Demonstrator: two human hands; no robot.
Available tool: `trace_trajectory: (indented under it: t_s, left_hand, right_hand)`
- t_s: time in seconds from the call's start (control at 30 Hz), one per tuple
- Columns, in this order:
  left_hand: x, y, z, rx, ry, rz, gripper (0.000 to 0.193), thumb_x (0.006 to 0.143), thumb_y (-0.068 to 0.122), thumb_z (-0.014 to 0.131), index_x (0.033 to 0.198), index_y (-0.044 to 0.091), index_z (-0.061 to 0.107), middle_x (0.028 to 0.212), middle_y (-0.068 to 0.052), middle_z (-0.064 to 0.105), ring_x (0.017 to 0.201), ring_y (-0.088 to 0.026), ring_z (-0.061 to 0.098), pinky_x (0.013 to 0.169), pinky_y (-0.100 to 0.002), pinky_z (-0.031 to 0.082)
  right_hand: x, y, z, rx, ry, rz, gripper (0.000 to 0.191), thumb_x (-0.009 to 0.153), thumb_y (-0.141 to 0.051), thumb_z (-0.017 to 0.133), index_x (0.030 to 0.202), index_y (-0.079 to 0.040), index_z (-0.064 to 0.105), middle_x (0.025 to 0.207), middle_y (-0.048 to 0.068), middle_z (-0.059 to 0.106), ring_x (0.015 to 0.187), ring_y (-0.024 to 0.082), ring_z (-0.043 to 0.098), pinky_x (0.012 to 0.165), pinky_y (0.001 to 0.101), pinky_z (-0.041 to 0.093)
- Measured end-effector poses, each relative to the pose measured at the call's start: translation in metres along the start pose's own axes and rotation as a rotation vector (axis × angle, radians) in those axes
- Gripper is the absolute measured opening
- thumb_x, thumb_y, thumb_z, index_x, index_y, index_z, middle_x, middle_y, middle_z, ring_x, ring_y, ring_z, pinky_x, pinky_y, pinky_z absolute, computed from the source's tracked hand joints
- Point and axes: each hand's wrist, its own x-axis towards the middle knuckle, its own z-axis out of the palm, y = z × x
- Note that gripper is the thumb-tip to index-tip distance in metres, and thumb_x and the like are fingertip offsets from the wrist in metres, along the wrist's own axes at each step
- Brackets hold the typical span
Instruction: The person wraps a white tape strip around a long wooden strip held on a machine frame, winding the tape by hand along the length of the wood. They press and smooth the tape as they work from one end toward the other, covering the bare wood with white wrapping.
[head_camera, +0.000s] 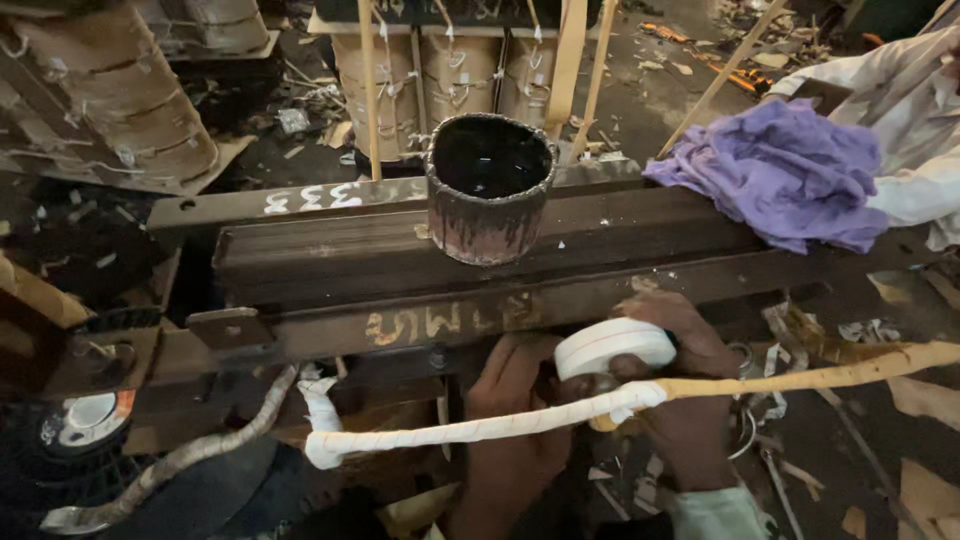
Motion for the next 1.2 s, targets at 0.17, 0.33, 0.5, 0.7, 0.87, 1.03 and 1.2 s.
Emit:
trace_trajectory:
  t_s: [0.17,0.33,0.5,0.7,0.87,1.03,1.2]
  left_hand:
    - [-0.014,-0.007,-0.008,-0.025,0.020,-0.050,0.025,0.096,0.016,0.071,0.113,-0.001,0.064,0.100,-0.017,0.070,0.092,-0.036,0.073,0.079,-0.039,0.057]
    - [-0.016,-0.006,-0.018,-0.091,-0.071,-0.240,0.033,0.087,0.019,0.076,0.110,0.000,0.061,0.089,-0.014,0.074,0.080,-0.025,0.078,0.065,-0.033,0.058]
    - [-0.011,-0.001,-0.021,-0.002,-0.018,-0.112,0.022,0.089,0.017,0.079,0.099,0.001,0.067,0.085,-0.015,0.075,0.079,-0.023,0.076,0.069,-0.033,0.058]
    - [-0.034,0.001,-0.031,-0.150,-0.074,-0.438,0.028,0.085,0.017,0.081,0.105,0.000,0.071,0.091,-0.014,0.082,0.085,-0.016,0.080,0.071,-0.032,0.062]
    - [-0.064,-0.023,-0.011,-0.355,-0.017,-0.578,0.029,0.085,0.010,0.080,0.111,-0.003,0.077,0.101,-0.011,0.083,0.094,-0.017,0.078,0.082,-0.034,0.063]
    - [-0.080,-0.043,0.001,-0.426,0.036,-0.618,0.031,0.082,0.008,0.079,0.111,-0.002,0.074,0.102,-0.010,0.081,0.095,-0.016,0.076,0.083,-0.034,0.062]
    - [-0.085,-0.047,0.004,-0.462,-0.041,-0.717,0.028,0.085,0.009,0.079,0.110,-0.003,0.075,0.103,-0.012,0.081,0.095,-0.016,0.076,0.083,-0.035,0.062]
  right_hand:
    - [-0.039,0.008,0.008,-0.116,0.118,0.134,0.047,0.092,-0.016,0.076,0.133,0.002,0.061,0.127,0.013,0.068,0.113,0.021,0.067,0.098,0.0344,0.055]
    - [-0.034,0.006,-0.007,-0.104,-0.104,0.219,0.039,0.096,-0.011,0.068,0.132,0.001,0.067,0.132,0.015,0.071,0.118,0.021,0.071,0.100,0.0339,0.058]
    - [-0.033,-0.004,-0.005,0.105,-0.153,0.304,0.042,0.093,-0.014,0.066,0.131,0.002,0.068,0.133,0.015,0.070,0.116,0.018,0.070,0.093,0.0326,0.061]
    - [-0.127,0.005,0.023,-0.382,0.446,0.705,0.030,0.106,-0.016,0.061,0.089,0.008,0.064,0.082,0.020,0.072,0.074,0.024,0.065,0.067,0.0333,0.051]
    - [-0.176,0.048,0.038,0.498,0.364,0.882,0.015,0.104,-0.013,0.059,0.103,0.001,0.064,0.096,0.009,0.063,0.089,0.017,0.058,0.075,0.0322,0.049]
    - [-0.189,0.059,0.035,-0.705,-0.171,0.111,0.036,0.102,-0.007,0.053,0.137,0.005,0.055,0.120,0.016,0.055,0.105,0.022,0.055,0.091,0.0319,0.047]
    - [-0.190,0.067,0.016,-0.282,-0.134,0.491,0.021,0.106,-0.012,0.053,0.121,-0.002,0.063,0.108,0.007,0.062,0.093,0.014,0.061,0.077,0.0286,0.051]
